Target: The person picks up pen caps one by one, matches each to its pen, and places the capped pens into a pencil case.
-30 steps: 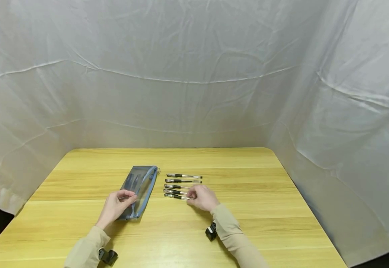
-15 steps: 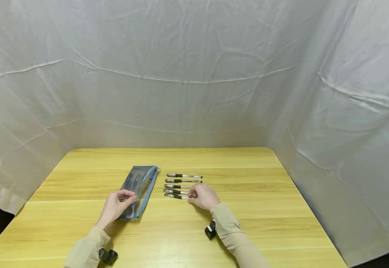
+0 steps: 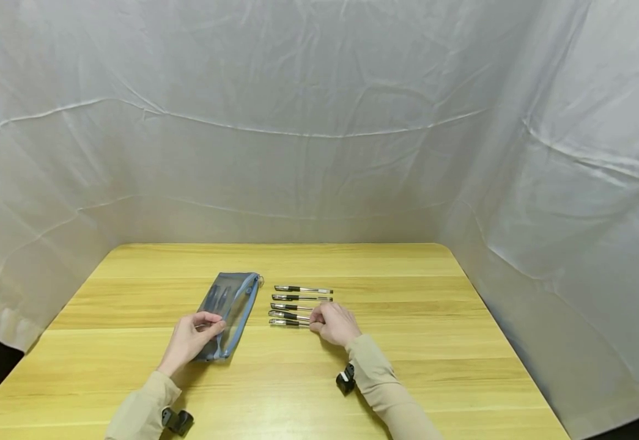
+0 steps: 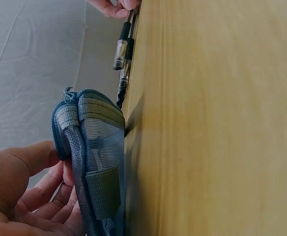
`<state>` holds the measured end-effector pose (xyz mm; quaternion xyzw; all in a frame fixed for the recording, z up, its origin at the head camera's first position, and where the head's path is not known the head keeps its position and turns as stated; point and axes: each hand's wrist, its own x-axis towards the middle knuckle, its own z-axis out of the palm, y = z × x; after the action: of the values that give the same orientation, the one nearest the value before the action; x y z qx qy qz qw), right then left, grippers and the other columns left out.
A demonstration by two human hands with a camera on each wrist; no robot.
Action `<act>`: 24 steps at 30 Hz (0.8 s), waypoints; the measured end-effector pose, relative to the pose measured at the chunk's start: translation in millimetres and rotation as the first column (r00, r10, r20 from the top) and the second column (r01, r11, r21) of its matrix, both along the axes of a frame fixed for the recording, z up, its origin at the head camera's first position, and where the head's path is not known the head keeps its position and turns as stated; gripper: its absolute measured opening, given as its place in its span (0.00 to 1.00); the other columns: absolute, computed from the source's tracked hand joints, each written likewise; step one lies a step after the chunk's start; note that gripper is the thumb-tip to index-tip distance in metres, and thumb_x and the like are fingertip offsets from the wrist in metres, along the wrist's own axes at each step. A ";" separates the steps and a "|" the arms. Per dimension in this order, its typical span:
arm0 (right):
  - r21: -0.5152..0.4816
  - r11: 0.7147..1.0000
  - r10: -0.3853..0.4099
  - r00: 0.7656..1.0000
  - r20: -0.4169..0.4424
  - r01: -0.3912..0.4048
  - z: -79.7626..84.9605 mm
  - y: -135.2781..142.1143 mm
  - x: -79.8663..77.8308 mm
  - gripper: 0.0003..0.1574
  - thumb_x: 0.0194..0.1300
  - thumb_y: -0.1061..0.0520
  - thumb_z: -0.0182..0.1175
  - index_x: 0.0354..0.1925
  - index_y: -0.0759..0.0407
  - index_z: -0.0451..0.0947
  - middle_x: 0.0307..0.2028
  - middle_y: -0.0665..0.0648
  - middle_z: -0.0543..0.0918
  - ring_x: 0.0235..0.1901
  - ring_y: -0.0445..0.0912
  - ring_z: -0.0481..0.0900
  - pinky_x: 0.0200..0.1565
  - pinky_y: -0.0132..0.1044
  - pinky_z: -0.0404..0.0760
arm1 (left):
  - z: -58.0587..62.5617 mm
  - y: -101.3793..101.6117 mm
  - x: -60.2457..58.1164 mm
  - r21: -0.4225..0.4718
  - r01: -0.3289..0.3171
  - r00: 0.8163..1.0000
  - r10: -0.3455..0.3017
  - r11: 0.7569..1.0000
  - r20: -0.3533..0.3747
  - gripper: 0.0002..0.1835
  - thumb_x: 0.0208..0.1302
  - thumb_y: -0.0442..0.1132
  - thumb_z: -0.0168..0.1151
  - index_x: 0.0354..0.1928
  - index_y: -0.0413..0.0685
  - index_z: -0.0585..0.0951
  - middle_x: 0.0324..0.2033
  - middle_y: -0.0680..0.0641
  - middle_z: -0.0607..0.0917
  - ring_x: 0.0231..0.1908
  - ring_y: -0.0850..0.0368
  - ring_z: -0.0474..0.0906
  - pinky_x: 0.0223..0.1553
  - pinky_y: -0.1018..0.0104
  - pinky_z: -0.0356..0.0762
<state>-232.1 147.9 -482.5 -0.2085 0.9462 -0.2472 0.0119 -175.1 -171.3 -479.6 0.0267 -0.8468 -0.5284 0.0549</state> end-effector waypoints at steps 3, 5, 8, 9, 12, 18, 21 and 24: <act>-0.009 1.000 -0.003 1.000 0.005 0.003 0.1 -0.1 0.4 0.02 0.61 0.56 0.70 0.34 0.49 0.85 0.28 0.44 0.77 0.29 0.39 0.70 0.33 0.31 0.68 | 0.2 0.3 -0.1 0.001 -0.002 1.000 0.002 1.000 0.003 0.07 0.63 0.33 0.69 0.39 0.36 0.86 0.30 0.43 0.89 0.26 0.64 0.81 0.31 0.74 0.77; -0.017 1.000 0.001 1.000 0.003 -0.001 0.0 -0.3 0.6 0.02 0.63 0.55 0.69 0.36 0.50 0.85 0.30 0.46 0.79 0.31 0.40 0.74 0.36 0.35 0.73 | 0.2 0.4 -0.3 0.001 -0.002 1.000 0.002 1.000 0.005 0.07 0.63 0.33 0.69 0.39 0.36 0.86 0.30 0.43 0.89 0.26 0.64 0.81 0.31 0.74 0.77; -0.037 0.999 0.006 1.000 -0.013 -0.006 -0.1 -1.0 0.7 0.02 0.65 0.55 0.66 0.37 0.51 0.85 0.36 0.50 0.84 0.39 0.46 0.82 0.46 0.46 0.80 | -0.1 0.0 0.0 0.001 -0.002 1.000 0.002 1.000 0.005 0.07 0.63 0.33 0.69 0.40 0.36 0.86 0.30 0.43 0.89 0.26 0.64 0.81 0.30 0.74 0.77; -0.047 0.999 0.009 1.000 -0.012 -0.010 0.0 -1.3 0.6 0.02 0.66 0.55 0.65 0.38 0.51 0.84 0.37 0.51 0.85 0.41 0.48 0.83 0.49 0.49 0.80 | -0.1 0.0 0.1 0.001 -0.003 1.000 0.003 1.000 0.003 0.07 0.63 0.33 0.69 0.40 0.36 0.86 0.30 0.43 0.89 0.26 0.65 0.81 0.30 0.74 0.77; -0.066 0.998 0.019 1.000 -0.021 -0.020 0.3 -2.5 -0.1 0.03 0.68 0.56 0.63 0.38 0.52 0.83 0.39 0.51 0.84 0.43 0.48 0.83 0.51 0.49 0.80 | -0.3 -0.3 0.1 -0.001 -0.004 1.000 0.004 1.000 -0.002 0.07 0.63 0.33 0.69 0.40 0.36 0.86 0.30 0.43 0.89 0.25 0.65 0.81 0.30 0.74 0.77; -0.095 0.993 0.062 0.997 -0.048 -0.066 2.0 -4.6 -0.4 0.03 0.69 0.58 0.61 0.40 0.55 0.82 0.36 0.50 0.81 0.35 0.39 0.76 0.40 0.34 0.76 | 0.3 -0.1 0.7 -0.005 -0.002 1.000 0.002 1.000 -0.003 0.07 0.63 0.33 0.69 0.39 0.36 0.86 0.30 0.43 0.89 0.26 0.65 0.81 0.31 0.74 0.77; -0.138 0.988 0.073 0.997 -0.032 -0.077 2.9 -5.6 -0.3 0.04 0.70 0.58 0.61 0.41 0.57 0.81 0.36 0.51 0.83 0.34 0.39 0.76 0.40 0.33 0.76 | 0.8 0.0 1.1 -0.006 -0.003 1.000 0.003 1.000 -0.001 0.07 0.63 0.33 0.69 0.39 0.36 0.86 0.30 0.43 0.89 0.26 0.65 0.82 0.31 0.74 0.77; -0.164 0.983 0.081 0.997 -0.013 -0.082 3.6 -7.2 -0.6 0.04 0.71 0.58 0.60 0.41 0.57 0.80 0.34 0.51 0.83 0.32 0.38 0.75 0.38 0.31 0.76 | 0.9 0.1 1.2 -0.004 -0.003 1.000 0.003 1.000 0.000 0.07 0.63 0.33 0.69 0.40 0.36 0.86 0.30 0.43 0.89 0.26 0.65 0.82 0.31 0.74 0.77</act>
<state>-232.7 140.7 -478.8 -0.2480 0.9134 -0.3230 0.0015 -174.0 -171.2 -478.7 0.0279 -0.8478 -0.5266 0.0558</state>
